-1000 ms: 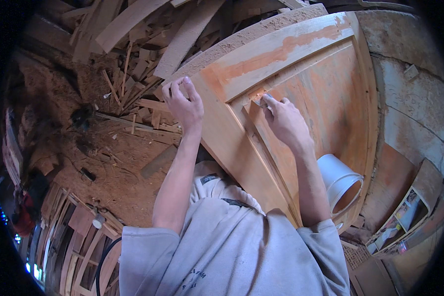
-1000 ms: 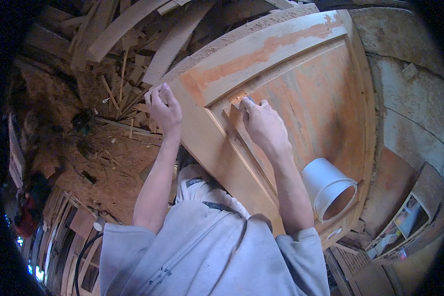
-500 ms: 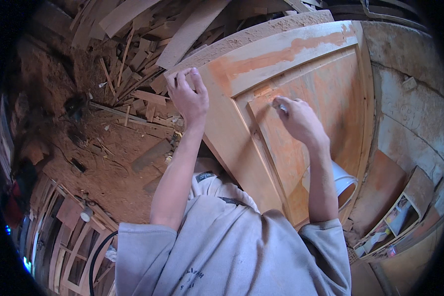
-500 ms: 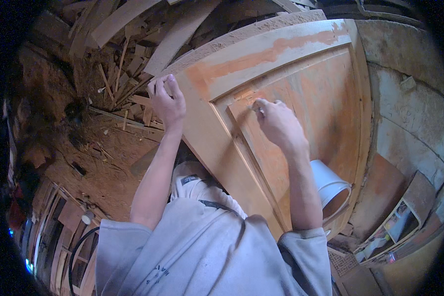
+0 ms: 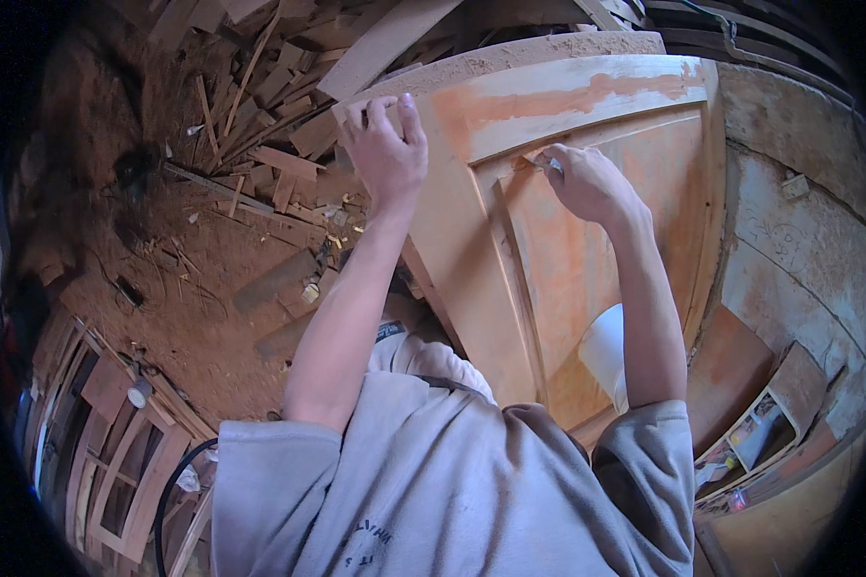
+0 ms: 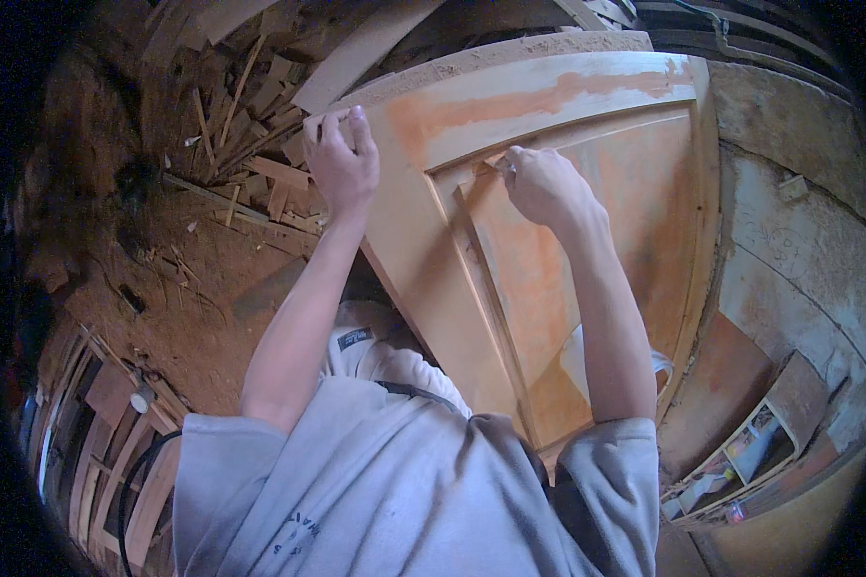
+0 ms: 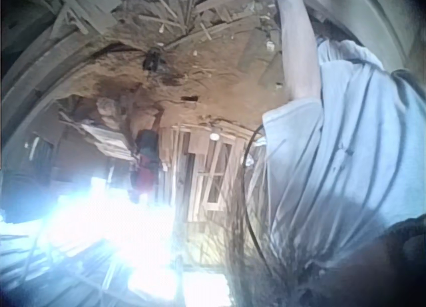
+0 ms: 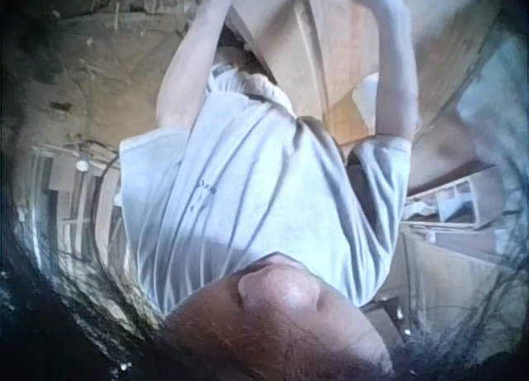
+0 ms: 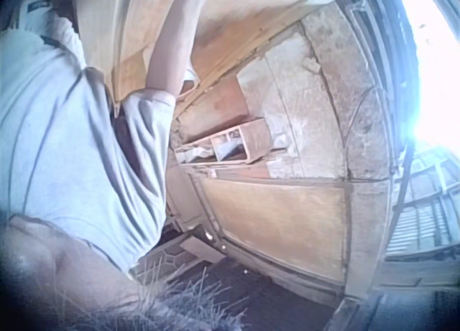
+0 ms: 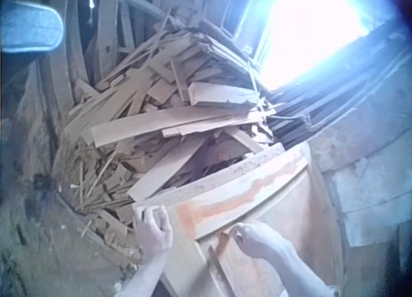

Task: The person applies a reddish putty-like substance to the recessed panels and grooves of a wooden door using a putty knife, repeatedly dipping the tool into a white bucket.

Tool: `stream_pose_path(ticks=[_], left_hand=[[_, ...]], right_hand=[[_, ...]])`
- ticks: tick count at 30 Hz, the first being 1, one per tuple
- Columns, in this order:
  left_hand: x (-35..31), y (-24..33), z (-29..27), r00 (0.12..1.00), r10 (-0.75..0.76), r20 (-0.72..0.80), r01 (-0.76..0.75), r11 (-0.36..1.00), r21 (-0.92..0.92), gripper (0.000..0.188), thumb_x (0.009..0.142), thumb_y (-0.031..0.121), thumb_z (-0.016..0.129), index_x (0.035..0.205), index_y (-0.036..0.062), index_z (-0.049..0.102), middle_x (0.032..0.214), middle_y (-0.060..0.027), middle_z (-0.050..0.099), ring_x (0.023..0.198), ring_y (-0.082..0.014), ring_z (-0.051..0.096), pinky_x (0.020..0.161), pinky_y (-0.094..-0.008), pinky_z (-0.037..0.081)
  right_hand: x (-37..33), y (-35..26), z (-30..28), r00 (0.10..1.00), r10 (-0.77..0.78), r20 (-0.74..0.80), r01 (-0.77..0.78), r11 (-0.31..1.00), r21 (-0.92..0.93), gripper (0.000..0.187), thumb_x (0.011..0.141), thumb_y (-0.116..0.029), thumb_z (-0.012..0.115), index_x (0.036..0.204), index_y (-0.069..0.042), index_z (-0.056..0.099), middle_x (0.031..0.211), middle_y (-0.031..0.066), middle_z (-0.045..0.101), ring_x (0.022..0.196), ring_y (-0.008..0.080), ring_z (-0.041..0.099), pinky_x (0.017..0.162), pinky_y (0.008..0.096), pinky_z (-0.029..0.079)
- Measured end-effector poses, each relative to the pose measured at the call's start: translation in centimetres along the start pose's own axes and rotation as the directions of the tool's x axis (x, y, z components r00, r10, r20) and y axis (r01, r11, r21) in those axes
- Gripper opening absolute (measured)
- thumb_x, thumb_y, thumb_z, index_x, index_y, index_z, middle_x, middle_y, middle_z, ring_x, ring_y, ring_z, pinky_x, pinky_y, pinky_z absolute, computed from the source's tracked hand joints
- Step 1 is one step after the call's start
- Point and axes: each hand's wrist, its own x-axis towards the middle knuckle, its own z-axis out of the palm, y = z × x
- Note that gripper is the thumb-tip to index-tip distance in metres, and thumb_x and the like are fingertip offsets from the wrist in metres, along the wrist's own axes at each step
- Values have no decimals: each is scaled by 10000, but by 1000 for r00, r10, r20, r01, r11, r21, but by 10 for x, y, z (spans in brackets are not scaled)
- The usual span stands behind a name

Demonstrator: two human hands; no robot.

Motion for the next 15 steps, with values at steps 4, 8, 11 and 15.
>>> stream_pose_path(ticks=[4,8,11,15], left_hand=[[-1,-3,1,999,31,-27,-30,999,39,335,964,344,590,979,15,653,1032,-178,581,1019,-356,564,928,-489,437],[0,5,1,1000,23,-18,-22,999,41,360,977,361,576,976,11,662,991,-182,590,1042,-344,550,940,-482,432],[-2,-5,1,999,28,-32,-27,999,45,356,966,355,585,982,8,664,1003,-188,585,1011,-357,554,920,-484,436],[-4,-12,-2,1000,-5,-30,5,1000,13,360,958,349,590,1003,0,666,1032,-199,579,976,-370,562,898,-489,439]], right_hand=[[6,-10,-1,1000,15,0,-15,998,-62,298,968,-161,499,1201,-71,660,1148,215,680,1092,401,622,953,478,488],[7,-4,1,993,-119,-9,116,983,-141,323,965,-168,481,1220,-73,654,1112,220,690,1019,401,655,901,481,523],[11,-30,-16,984,62,165,-46,994,-97,341,963,-175,474,1238,-72,647,1079,220,699,897,377,693,792,470,568],[7,-55,-29,958,69,277,-40,993,-108,350,961,-221,497,1235,-67,650,985,201,703,724,290,692,590,413,585]])
